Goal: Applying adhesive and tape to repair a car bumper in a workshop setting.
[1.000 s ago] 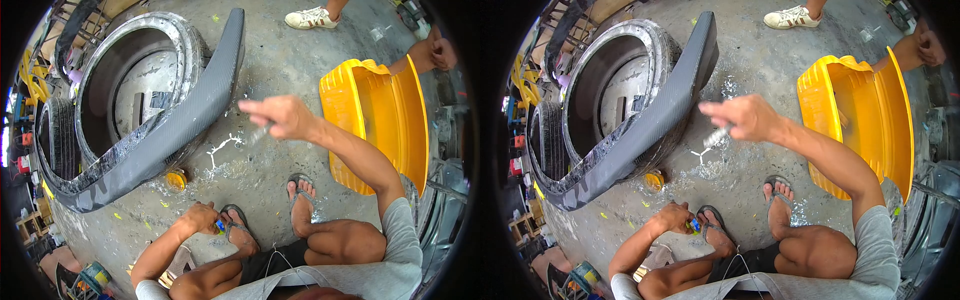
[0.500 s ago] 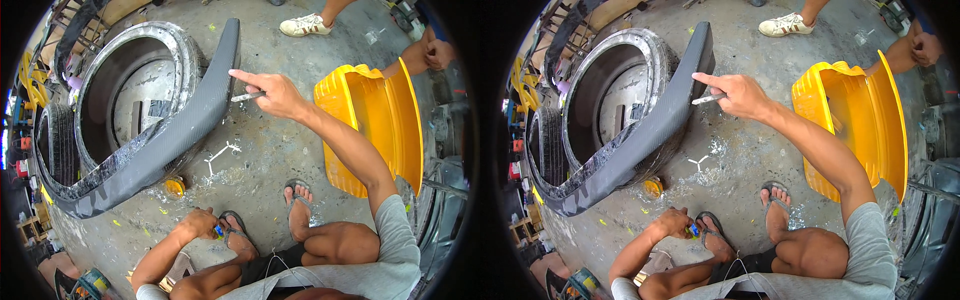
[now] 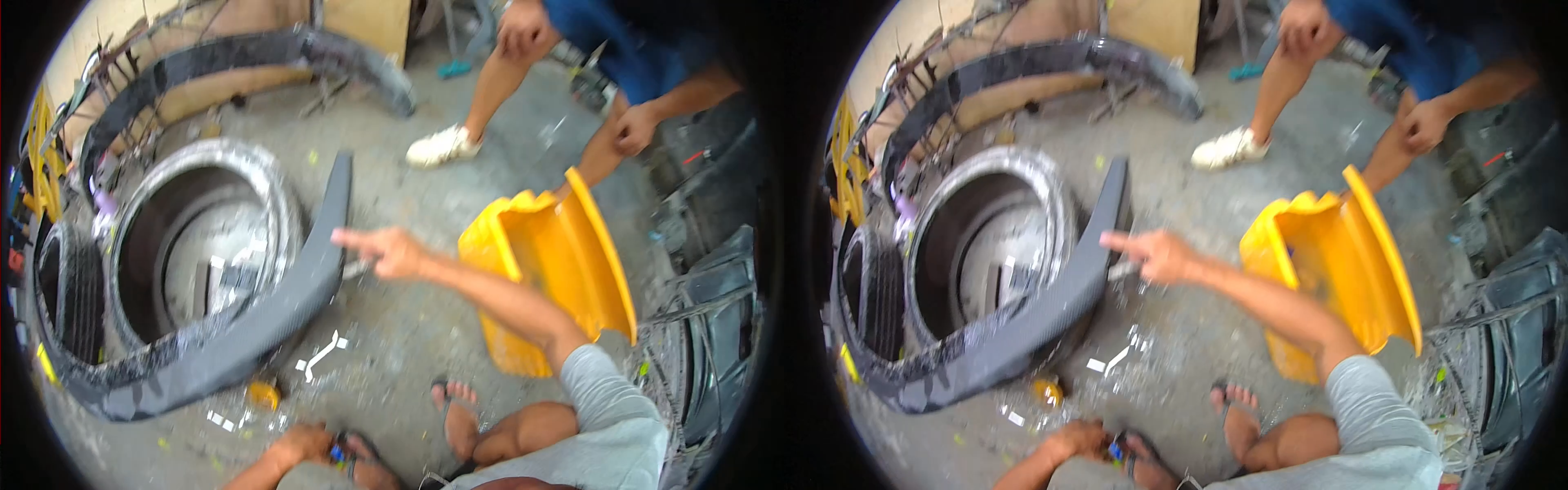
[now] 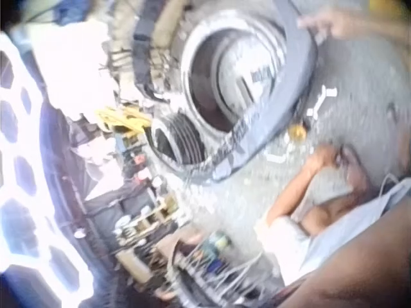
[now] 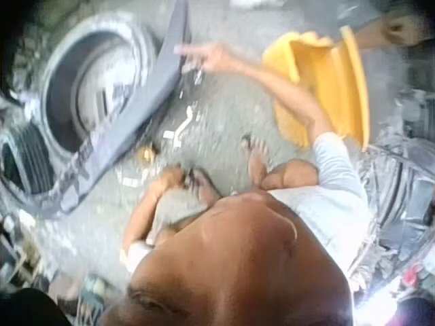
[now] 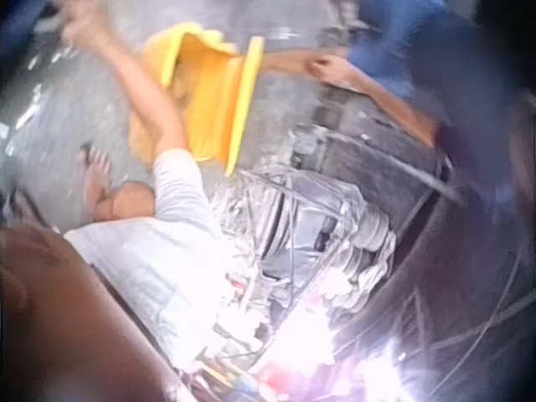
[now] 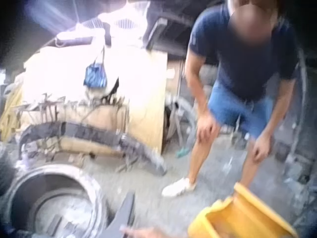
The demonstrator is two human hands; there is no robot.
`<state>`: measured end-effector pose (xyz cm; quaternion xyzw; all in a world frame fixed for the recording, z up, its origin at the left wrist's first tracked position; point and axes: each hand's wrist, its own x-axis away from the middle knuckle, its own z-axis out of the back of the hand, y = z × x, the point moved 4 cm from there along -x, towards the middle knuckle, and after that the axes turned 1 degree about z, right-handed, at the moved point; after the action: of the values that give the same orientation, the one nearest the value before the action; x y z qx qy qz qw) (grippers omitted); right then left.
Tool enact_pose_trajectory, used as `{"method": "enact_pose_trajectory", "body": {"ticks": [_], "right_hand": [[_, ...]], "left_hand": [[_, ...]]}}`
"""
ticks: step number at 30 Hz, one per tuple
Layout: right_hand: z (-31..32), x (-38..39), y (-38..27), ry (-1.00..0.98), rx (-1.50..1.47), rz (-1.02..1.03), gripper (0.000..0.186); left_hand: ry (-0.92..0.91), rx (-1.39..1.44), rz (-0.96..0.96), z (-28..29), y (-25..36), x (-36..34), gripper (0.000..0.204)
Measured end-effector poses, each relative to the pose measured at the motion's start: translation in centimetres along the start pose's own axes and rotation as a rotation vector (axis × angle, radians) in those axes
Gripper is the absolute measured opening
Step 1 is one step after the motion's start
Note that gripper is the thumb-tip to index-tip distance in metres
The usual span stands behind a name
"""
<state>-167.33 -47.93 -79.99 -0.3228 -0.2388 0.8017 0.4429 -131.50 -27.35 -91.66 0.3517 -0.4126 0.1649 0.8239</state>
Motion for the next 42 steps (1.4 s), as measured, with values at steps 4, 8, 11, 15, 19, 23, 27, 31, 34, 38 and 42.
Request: {"method": "enact_pose_trajectory", "body": {"ticks": [4, 8, 11, 15, 19, 23, 27, 31, 34, 38, 42], "right_hand": [[1.8, 0.4, -1.0, 0.009, -0.038, -0.135, 0.086], [-0.2, 2.3, -1.8, 0.086, -0.057, -0.191, 0.073], [-3.0, 7.6, -5.7, -0.057, -0.381, -0.152, 0.071], [-6.1, 17.6, -9.3, -0.486, -0.403, -0.496, 0.07], [-9.1, 23.7, -10.7, -0.587, -0.487, -0.363, 0.063], [-9.6, 24.8, -10.4, -0.636, -0.429, -0.403, 0.059], [-8.5, 22.4, -9.9, -0.518, -0.386, -0.385, 0.056], [-8.0, 20.7, -9.8, -0.491, -0.405, -0.44, 0.055], [-8.0, 20.3, -10.0, -0.493, -0.388, -0.418, 0.054], [-8.2, 20.7, -10.0, -0.499, -0.393, -0.403, 0.054], [-6.6, 19.7, -9.3, -0.511, -0.28, -0.364, 0.067]], "left_hand": [[-0.007, -0.025, -0.05, 2.7, 1.5, 1.4, 0.044], [0.005, -0.105, -0.053, 4.2, 2.6, 1.6, 0.045], [0.091, -0.082, -0.035, 3.1, 2.2, 0.5, 0.053], [0.084, -0.024, -0.041, 5.6, 3.7, 1.6, 0.058], [0.116, -0.054, -0.069, 3.9, 3.3, 1.4, 0.044], [0.019, -0.007, 0.009, 4.4, 3.5, 2.0, 0.06], [-0.002, 0.014, 0.015, 4.1, 3.2, 1.7, 0.058], [0.022, 0.008, 0.024, 4.4, 3.4, 2.1, 0.058], [0.041, 0.016, 0.021, 4.6, 3.6, 2.3, 0.054], [0.035, 0.038, 0.013, 4.3, 3.4, 2.4, 0.049], [0.045, 0.051, -0.01, 4.1, 3.3, 2.3, 0.046]]}}
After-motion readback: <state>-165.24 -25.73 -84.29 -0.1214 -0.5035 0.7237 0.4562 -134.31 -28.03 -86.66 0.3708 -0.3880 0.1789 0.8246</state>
